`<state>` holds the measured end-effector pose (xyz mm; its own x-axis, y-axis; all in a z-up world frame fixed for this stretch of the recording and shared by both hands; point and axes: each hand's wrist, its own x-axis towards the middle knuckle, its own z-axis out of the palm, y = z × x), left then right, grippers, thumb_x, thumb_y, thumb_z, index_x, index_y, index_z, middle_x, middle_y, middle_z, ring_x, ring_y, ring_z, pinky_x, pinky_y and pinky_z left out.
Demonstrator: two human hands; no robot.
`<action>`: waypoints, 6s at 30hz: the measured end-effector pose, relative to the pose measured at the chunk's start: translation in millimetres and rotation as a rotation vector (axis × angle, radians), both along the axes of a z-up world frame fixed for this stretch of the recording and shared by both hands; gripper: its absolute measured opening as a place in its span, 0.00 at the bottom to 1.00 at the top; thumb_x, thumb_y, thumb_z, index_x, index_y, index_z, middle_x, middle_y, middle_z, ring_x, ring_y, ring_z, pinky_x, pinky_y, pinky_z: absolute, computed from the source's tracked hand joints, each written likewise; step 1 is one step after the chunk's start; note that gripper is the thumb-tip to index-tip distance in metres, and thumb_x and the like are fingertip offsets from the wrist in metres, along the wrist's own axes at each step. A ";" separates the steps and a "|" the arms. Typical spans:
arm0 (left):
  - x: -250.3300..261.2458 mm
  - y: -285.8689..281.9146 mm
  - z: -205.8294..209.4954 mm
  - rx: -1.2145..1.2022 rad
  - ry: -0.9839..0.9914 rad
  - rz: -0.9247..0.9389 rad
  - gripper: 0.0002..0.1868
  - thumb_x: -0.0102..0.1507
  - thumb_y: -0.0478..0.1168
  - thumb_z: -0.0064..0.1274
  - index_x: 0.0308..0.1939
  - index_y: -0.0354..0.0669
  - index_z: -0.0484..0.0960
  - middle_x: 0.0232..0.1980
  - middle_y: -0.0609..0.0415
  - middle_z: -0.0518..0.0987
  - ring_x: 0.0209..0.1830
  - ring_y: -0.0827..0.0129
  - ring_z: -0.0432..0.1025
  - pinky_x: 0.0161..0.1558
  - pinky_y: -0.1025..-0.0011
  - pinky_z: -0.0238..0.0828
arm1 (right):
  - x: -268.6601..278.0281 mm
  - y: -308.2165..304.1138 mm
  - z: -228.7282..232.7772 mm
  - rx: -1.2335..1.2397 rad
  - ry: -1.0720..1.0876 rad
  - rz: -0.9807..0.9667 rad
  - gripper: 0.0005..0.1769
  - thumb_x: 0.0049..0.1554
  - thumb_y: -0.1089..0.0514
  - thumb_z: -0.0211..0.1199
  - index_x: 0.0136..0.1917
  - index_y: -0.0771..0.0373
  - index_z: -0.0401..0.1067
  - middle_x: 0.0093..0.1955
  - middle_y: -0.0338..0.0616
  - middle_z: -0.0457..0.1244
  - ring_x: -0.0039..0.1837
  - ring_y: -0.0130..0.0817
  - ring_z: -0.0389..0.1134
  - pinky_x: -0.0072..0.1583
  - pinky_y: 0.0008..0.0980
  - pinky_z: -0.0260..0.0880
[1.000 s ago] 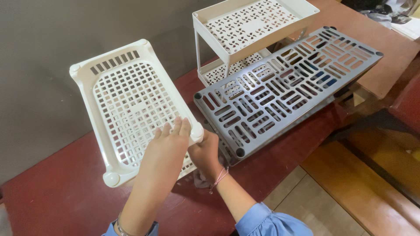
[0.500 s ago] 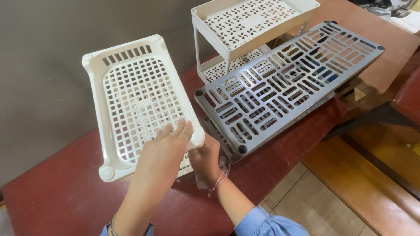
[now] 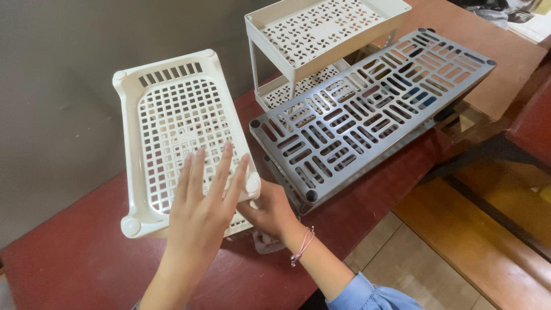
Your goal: The person assembles a pink plastic basket by inserting pink support rods into its frame, then places it on a table. The person also handles a white plastic basket, removing a small white connector piece from its frame.
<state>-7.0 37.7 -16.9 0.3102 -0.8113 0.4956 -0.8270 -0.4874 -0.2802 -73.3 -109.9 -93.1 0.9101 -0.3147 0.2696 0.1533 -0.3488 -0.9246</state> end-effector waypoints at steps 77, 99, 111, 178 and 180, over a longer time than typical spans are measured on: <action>71.5 230.1 -128.3 -1.642 1.313 0.183 0.10 0.76 0.45 0.50 0.49 0.42 0.73 0.23 0.65 0.59 0.21 0.79 0.57 0.26 0.79 0.60 | -20.1 12.2 -49.5 -0.749 0.195 -0.412 0.31 0.57 0.39 0.61 0.59 0.69 0.67 0.44 0.60 0.67 0.41 0.53 0.71 0.38 0.44 0.71; 175.7 189.6 -220.2 -1.060 1.311 0.535 0.18 0.75 0.46 0.51 0.47 0.30 0.79 0.33 0.52 0.75 0.33 0.63 0.70 0.38 0.62 0.69 | -17.2 -32.2 -132.3 0.553 0.777 -0.221 0.40 0.64 0.33 0.40 0.31 0.67 0.70 0.23 0.48 0.62 0.22 0.36 0.62 0.26 0.36 0.62; 81.8 14.0 -150.8 -0.108 0.510 -0.017 0.30 0.66 0.61 0.46 0.73 0.72 0.68 0.78 0.41 0.61 0.76 0.36 0.54 0.74 0.47 0.44 | -16.0 -27.9 -174.5 -0.216 0.523 -0.419 0.24 0.59 0.47 0.51 0.41 0.73 0.71 0.28 0.52 0.68 0.29 0.42 0.72 0.34 0.39 0.72; 61.6 -23.4 -176.3 -0.041 0.629 -0.004 0.48 0.49 0.83 0.50 0.70 0.75 0.71 0.82 0.44 0.48 0.81 0.35 0.36 0.74 0.40 0.19 | -63.5 18.0 -102.6 -0.774 0.256 -0.495 0.19 0.62 0.53 0.59 0.59 0.70 0.73 0.49 0.53 0.68 0.51 0.49 0.70 0.52 0.42 0.71; 60.7 -23.6 -177.1 -0.043 0.628 -0.004 0.48 0.49 0.83 0.50 0.70 0.75 0.72 0.82 0.44 0.48 0.81 0.35 0.36 0.74 0.40 0.20 | -65.2 19.8 -109.5 -0.923 0.195 -0.501 0.16 0.62 0.55 0.60 0.57 0.69 0.72 0.49 0.53 0.67 0.51 0.49 0.70 0.52 0.42 0.71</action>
